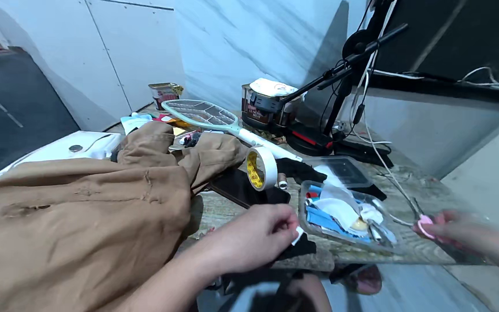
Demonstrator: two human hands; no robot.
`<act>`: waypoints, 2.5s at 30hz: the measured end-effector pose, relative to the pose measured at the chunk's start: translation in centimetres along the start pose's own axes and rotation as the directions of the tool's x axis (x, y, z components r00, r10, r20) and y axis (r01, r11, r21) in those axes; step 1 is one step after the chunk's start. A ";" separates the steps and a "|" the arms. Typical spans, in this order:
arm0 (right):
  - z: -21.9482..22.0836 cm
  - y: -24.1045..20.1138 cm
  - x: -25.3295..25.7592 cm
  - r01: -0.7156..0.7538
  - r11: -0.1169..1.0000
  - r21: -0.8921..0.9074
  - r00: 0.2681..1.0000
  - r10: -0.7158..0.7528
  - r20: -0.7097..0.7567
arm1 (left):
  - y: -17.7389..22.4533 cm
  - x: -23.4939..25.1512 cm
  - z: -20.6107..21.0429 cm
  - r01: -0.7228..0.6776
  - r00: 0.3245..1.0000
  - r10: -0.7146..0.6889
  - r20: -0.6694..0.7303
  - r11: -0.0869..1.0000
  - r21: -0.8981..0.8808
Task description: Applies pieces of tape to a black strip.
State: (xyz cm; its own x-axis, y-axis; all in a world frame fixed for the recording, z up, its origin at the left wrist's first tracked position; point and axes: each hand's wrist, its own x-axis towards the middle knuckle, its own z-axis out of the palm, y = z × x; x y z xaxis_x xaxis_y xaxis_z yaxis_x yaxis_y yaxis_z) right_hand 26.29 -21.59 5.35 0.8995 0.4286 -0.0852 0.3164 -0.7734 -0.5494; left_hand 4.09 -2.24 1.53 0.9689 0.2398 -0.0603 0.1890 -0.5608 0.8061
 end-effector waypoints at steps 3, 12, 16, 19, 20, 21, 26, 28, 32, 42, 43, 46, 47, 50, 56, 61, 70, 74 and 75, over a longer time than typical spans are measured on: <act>-0.2 -2.6 -3.5 0.114 0.977 0.179 0.992 -0.122 0.037 | -0.3 -0.2 1.5 -0.133 0.991 0.129 0.030 0.977 0.167; 10.1 3.5 -4.2 0.751 0.651 0.110 0.660 -0.736 -0.149 | -3.0 -1.5 4.3 -0.395 0.898 0.426 -0.108 0.890 0.228; 13.0 3.0 -4.4 0.827 0.561 0.030 0.540 -0.780 -0.316 | -3.0 -1.4 4.2 -0.419 0.889 0.445 -0.109 0.886 0.199; 13.5 3.1 -4.0 0.831 0.556 -0.033 0.520 -0.796 -0.310 | -2.7 -0.8 3.8 -0.319 0.908 0.363 -0.208 0.923 0.214; 13.3 3.1 -4.0 0.831 0.556 0.005 0.528 -0.787 -0.317 | -2.2 -0.7 3.4 -0.235 0.939 0.276 -0.204 0.950 0.204; 12.9 2.9 -4.1 0.829 0.551 0.091 0.549 -0.774 -0.315 | -1.7 -0.4 3.0 -0.166 0.964 0.200 -0.176 0.968 0.186; 10.8 1.7 -4.5 0.657 0.545 0.520 0.684 -0.721 -0.109 | 1.4 1.2 1.1 -0.009 0.996 -0.007 0.092 0.984 0.175; 10.8 1.6 -4.2 0.664 0.544 0.513 0.677 -0.728 -0.104 | 2.1 1.7 0.9 -0.021 0.990 -0.011 0.141 0.975 0.223; 10.5 1.4 -4.2 0.651 0.592 0.475 0.703 -0.706 -0.083 | 2.9 2.4 0.7 -0.030 0.970 -0.046 0.240 0.953 0.302; 12.4 1.5 -6.1 0.452 0.735 0.506 0.885 -0.443 -0.147 | -1.5 0.0 3.0 -0.125 0.914 0.267 -0.307 0.902 0.413; 12.6 1.4 -6.3 0.452 0.740 0.499 0.887 -0.431 -0.164 | -2.2 -0.3 3.6 -0.140 0.883 0.315 -0.348 0.885 0.445; 13.4 1.3 -6.6 0.449 0.747 0.491 0.892 -0.403 -0.203 | -3.3 -1.0 5.1 -0.143 0.822 0.384 -0.421 0.855 0.499; 13.6 1.4 -6.6 0.444 0.748 0.494 0.895 -0.395 -0.206 | -3.5 -1.2 5.5 -0.149 0.807 0.403 -0.431 0.846 0.512; 13.9 1.3 -6.7 0.434 0.741 0.513 0.900 -0.379 -0.214 | -3.9 -1.3 6.5 -0.176 0.750 0.483 -0.451 0.804 0.568; 14.0 1.2 -6.7 0.430 0.735 0.524 0.902 -0.371 -0.219 | -4.3 -1.0 7.3 -0.189 0.687 0.556 -0.468 0.759 0.623; 14.3 1.1 -6.8 0.444 0.737 0.509 0.896 -0.361 -0.260 | -4.2 -1.1 7.8 -0.169 0.692 0.553 -0.464 0.749 0.640; 15.0 1.5 -6.6 0.504 0.709 0.494 0.863 -0.386 -0.325 | -4.1 -1.2 8.3 -0.149 0.698 0.564 -0.442 0.718 0.680; 15.3 1.4 -6.6 0.523 0.716 0.462 0.849 -0.392 -0.355 | -4.1 -1.2 8.5 -0.137 0.697 0.567 -0.439 0.706 0.694; 15.4 1.4 -6.6 0.525 0.718 0.456 0.847 -0.389 -0.362 | -4.1 -1.2 8.5 -0.137 0.697 0.571 -0.435 0.700 0.701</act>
State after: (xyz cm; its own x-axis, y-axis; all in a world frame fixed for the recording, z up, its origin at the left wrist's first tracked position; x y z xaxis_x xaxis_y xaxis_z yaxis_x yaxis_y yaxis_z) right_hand 16.13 -18.36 -7.64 0.7478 0.4952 0.4423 0.5620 -0.1173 -0.8188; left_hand 3.55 -6.96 -6.74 0.7137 0.1914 0.6738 0.1118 -0.9807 0.1603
